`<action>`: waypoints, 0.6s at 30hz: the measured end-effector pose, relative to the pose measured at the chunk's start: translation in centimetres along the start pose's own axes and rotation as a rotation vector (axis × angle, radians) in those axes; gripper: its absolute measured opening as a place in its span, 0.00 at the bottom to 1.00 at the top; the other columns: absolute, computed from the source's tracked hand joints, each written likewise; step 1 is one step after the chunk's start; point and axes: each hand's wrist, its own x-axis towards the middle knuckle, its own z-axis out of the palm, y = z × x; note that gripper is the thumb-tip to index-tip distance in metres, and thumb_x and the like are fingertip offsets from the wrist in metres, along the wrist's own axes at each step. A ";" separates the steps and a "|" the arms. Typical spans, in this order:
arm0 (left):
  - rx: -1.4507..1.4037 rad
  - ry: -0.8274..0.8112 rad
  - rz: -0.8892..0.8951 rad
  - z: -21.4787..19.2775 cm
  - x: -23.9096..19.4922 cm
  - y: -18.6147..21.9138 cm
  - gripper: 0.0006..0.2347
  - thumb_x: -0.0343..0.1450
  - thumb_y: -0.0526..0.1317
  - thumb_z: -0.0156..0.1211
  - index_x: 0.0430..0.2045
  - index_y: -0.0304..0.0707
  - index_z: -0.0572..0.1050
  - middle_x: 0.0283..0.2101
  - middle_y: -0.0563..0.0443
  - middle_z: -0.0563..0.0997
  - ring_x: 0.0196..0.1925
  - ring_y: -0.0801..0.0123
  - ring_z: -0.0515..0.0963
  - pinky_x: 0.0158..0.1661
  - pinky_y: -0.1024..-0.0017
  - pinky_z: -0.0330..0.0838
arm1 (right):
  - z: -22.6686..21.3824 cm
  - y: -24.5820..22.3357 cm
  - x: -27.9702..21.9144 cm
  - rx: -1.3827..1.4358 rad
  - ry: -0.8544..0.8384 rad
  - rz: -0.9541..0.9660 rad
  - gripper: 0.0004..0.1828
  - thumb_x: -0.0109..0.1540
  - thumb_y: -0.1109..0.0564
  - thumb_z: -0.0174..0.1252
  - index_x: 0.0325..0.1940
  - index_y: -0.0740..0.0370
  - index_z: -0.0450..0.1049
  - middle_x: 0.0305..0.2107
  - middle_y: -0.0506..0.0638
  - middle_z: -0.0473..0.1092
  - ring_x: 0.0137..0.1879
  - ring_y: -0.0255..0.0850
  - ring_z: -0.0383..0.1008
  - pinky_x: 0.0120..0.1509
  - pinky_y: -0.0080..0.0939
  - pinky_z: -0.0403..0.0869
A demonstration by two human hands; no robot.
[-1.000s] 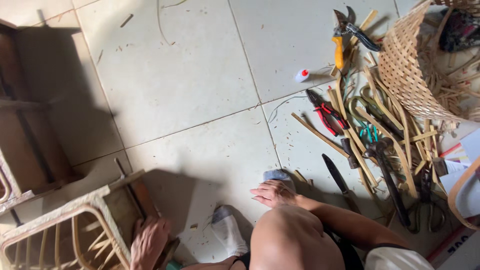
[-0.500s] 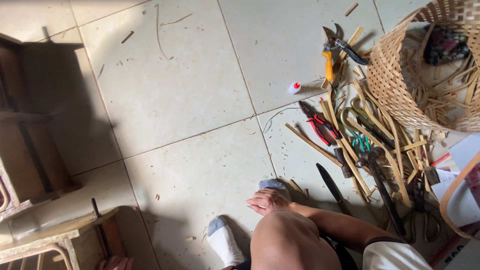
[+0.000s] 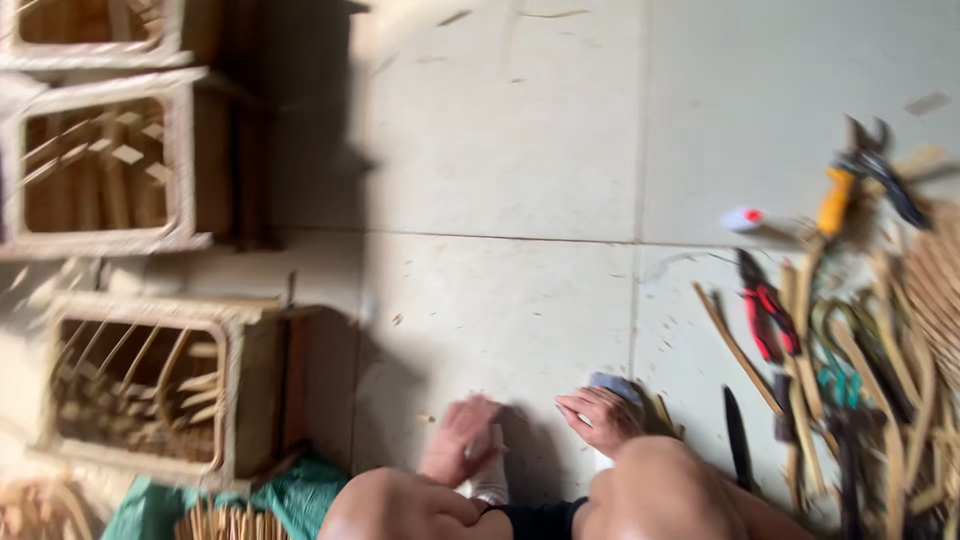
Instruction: The person assembles a rectangular bamboo basket by inserting curved bamboo strips into a wooden mold, applying glue to the frame, and securing the strips with a hammer and pliers. The person works on multiple baskets, moving them aside as they are completed.
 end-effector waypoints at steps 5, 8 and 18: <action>-0.032 -0.102 0.069 3.5 -0.1 -0.2 0.30 0.73 0.53 0.62 0.67 0.33 0.67 0.72 0.41 0.67 0.75 0.51 0.62 0.70 0.48 0.52 | -0.2 -0.6 -0.1 -0.076 -0.151 -0.004 0.11 0.56 0.58 0.65 0.43 0.57 0.80 0.30 0.49 0.76 0.37 0.46 0.77 0.44 0.44 0.74; -0.072 -0.022 0.120 3.6 0.3 -1.0 0.27 0.73 0.52 0.62 0.62 0.31 0.72 0.70 0.40 0.70 0.74 0.52 0.65 0.69 0.50 0.54 | -0.4 -0.3 0.2 -0.090 -0.190 -0.111 0.12 0.55 0.58 0.65 0.43 0.57 0.80 0.31 0.49 0.76 0.38 0.46 0.76 0.45 0.44 0.73; -0.147 0.127 0.117 1.6 0.3 0.3 0.21 0.74 0.49 0.58 0.55 0.31 0.77 0.64 0.45 0.77 0.70 0.58 0.71 0.67 0.58 0.61 | 0.6 0.9 0.7 -0.155 -0.522 -0.023 0.11 0.55 0.54 0.67 0.41 0.55 0.80 0.28 0.48 0.76 0.37 0.47 0.76 0.44 0.46 0.73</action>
